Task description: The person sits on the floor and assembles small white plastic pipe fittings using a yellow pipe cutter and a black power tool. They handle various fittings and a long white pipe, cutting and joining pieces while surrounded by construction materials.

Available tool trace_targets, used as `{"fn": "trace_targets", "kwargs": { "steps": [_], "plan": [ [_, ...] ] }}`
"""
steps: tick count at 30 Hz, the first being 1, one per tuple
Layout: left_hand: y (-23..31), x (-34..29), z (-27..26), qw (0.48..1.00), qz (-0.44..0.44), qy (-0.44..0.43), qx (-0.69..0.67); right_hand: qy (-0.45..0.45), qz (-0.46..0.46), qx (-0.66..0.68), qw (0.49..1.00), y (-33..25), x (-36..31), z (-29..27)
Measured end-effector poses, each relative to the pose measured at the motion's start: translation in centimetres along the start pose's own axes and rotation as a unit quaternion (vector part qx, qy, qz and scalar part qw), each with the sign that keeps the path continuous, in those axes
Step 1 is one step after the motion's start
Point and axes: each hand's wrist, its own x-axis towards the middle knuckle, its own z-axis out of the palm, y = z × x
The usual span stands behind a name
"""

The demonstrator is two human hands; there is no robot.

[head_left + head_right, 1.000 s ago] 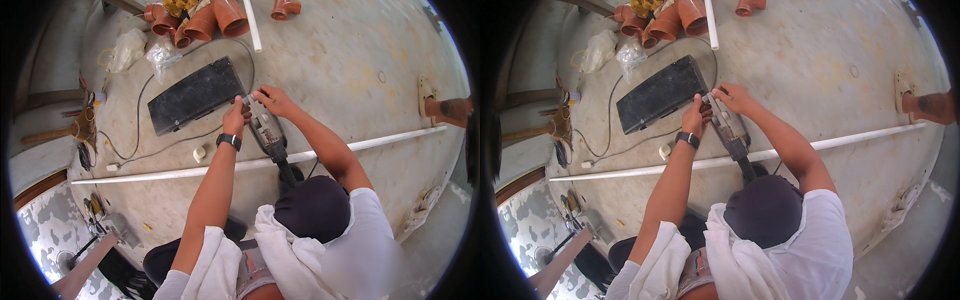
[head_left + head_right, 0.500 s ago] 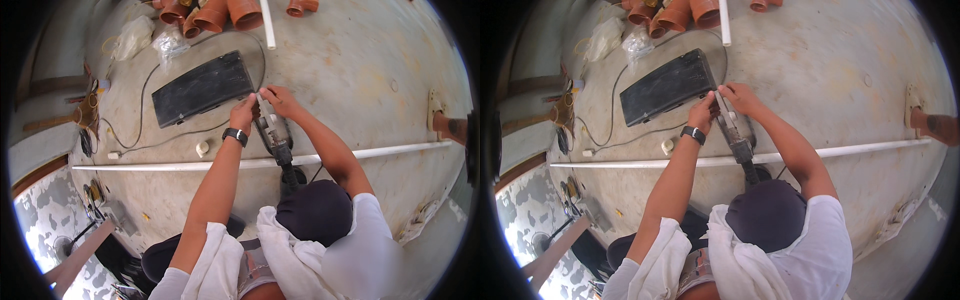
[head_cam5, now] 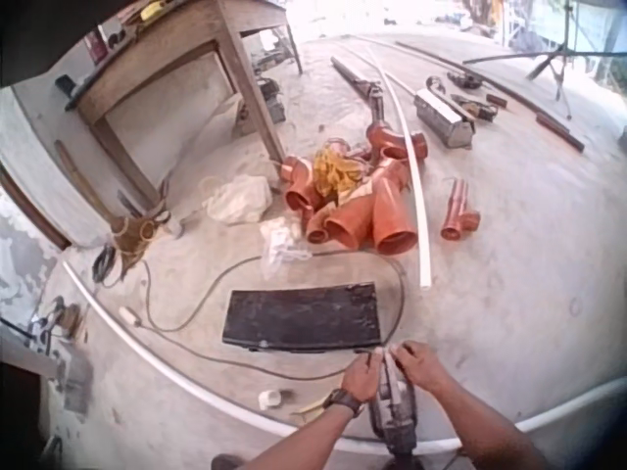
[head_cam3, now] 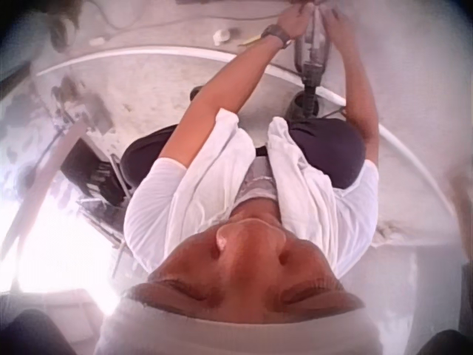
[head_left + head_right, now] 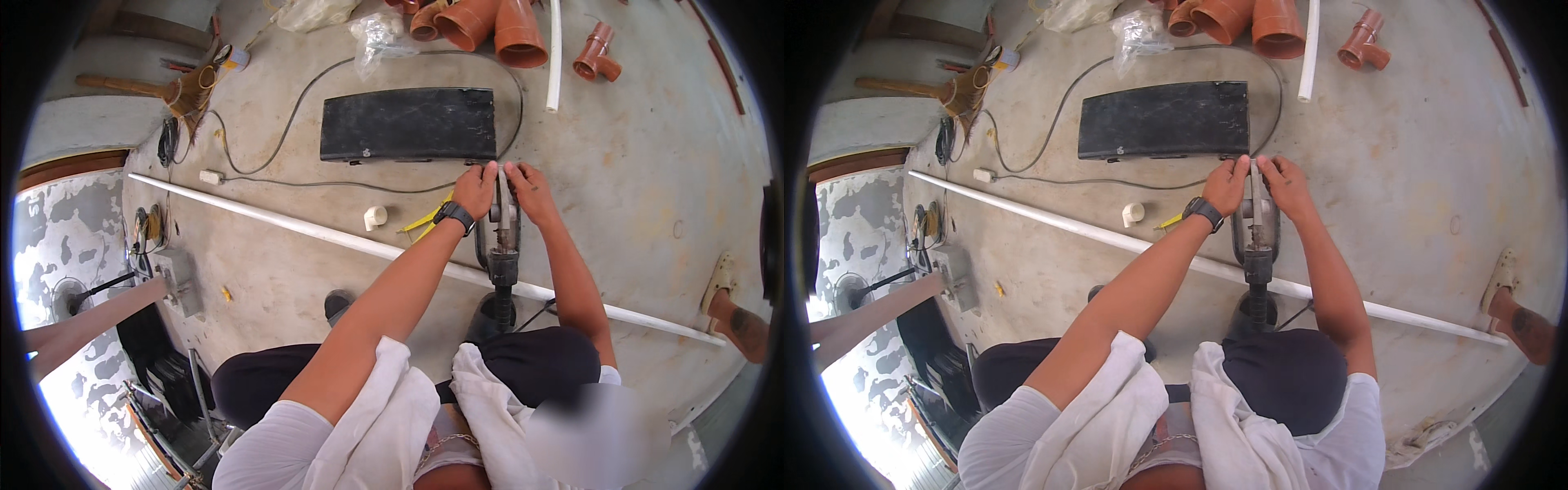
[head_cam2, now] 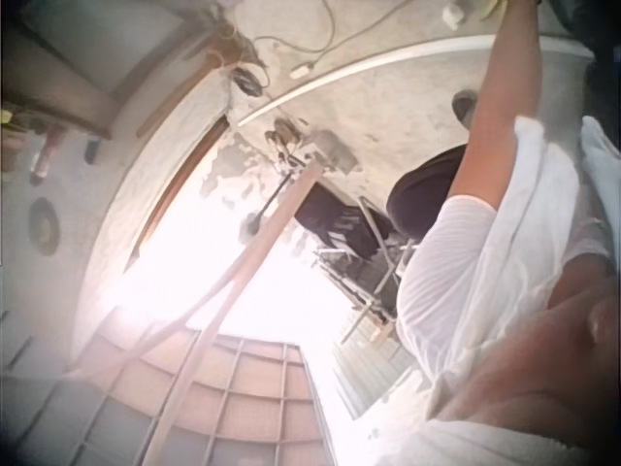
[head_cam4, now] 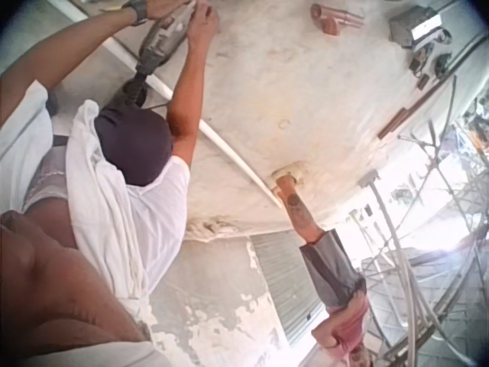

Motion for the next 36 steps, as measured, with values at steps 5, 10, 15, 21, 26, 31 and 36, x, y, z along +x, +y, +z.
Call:
{"fn": "trace_targets", "kwargs": {
  "steps": [5, 10, 15, 21, 26, 31, 36],
  "plan": [
    [-0.4, 0.9, 0.7, 0.994, -0.103, 0.011, -0.028, -0.02, -0.036, 0.044, 0.998, 0.7, -0.1, 0.6],
    [0.5, 0.4, 0.7, 0.987, -0.154, -0.006, -0.043, -0.042, -0.101, 0.155, 0.982, 1.9, -0.2, -0.1],
    [-1.4, -0.2, 1.0, 0.979, -0.106, 0.055, -0.163, -0.036, 0.023, 0.123, 0.992, -0.3, 0.4, -0.7],
    [-1.6, -0.2, 1.2, 0.97, -0.065, 0.02, -0.233, -0.121, 0.035, 0.013, 0.992, -0.4, 1.2, -1.7],
    [1.4, 0.7, -0.9, 0.948, -0.262, -0.078, -0.16, -0.077, -0.129, 0.078, 0.985, 2.2, 0.7, -1.4],
    [0.4, -1.0, 1.1, 0.942, -0.096, 0.049, -0.319, -0.066, 0.059, 0.072, 0.993, 0.6, 1.1, -1.9],
    [0.2, -0.4, 0.5, 0.95, -0.158, 0.01, -0.271, -0.077, 0.022, 0.106, 0.991, 0.2, 0.6, -1.5]
  ]
}}
